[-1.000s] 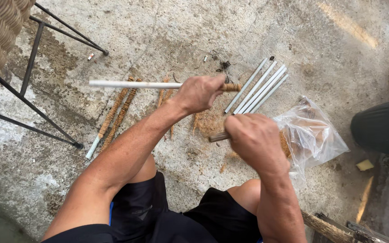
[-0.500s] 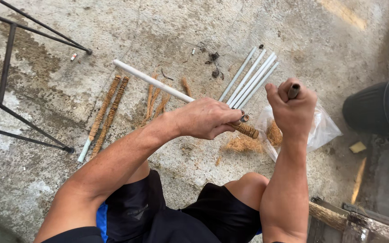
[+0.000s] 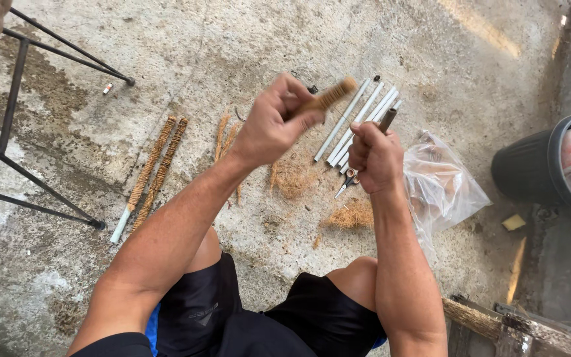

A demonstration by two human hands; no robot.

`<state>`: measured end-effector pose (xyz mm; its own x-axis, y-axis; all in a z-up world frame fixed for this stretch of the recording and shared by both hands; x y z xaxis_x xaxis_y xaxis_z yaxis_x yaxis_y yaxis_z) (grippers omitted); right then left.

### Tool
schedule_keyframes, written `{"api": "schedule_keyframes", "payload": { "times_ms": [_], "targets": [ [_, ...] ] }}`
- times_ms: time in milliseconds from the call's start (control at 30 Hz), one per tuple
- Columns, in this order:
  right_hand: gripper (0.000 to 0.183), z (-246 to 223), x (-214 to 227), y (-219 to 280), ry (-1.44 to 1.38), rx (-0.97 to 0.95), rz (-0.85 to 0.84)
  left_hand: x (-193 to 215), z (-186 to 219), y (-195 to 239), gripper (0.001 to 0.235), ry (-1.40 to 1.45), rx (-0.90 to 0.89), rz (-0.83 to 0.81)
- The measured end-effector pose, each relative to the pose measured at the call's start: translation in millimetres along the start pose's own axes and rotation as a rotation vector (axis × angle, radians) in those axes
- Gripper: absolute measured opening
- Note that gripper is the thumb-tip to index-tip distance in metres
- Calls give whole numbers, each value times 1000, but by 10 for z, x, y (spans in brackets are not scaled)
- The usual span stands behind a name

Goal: The person sits on the floor and assembles a broom by wrapping fibrous material around a white PVC pipe. They use a small metal rod to push and tighten the fibers into place, then gather more fibers from the floor to continue the wrapping process.

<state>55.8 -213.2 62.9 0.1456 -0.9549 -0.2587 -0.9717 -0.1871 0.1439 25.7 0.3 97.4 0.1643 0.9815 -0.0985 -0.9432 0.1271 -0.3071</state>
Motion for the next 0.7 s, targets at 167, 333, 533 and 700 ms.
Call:
{"api": "schedule_keyframes", "payload": {
  "times_ms": [167, 333, 533, 700],
  "targets": [
    [42, -15, -417, 221, 3, 189, -166, 332, -183, -111, 24, 33, 97, 209],
    [46, -14, -622, 404, 380, 336, -129, 372, -330, -118, 24, -54, 141, 218],
    [49, -34, -857, 581, 668, 404, -208, 344, -367, -128, 24, -223, 144, 205],
    [41, -160, -940, 712, 950, 402, -168, 231, -334, -142, 19, -308, 33, 133]
  ]
}}
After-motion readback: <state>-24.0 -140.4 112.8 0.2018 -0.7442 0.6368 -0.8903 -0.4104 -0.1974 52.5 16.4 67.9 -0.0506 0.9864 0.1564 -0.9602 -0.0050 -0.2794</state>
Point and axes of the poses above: each hand's wrist, its own y-axis away from the middle knuckle, its own x-axis out of the back of the hand, z = x × y, the point moved 7 cm from there along -y, towards the middle knuckle, and after that the axes turned 4 degrees about x, right-handed, at the moved point
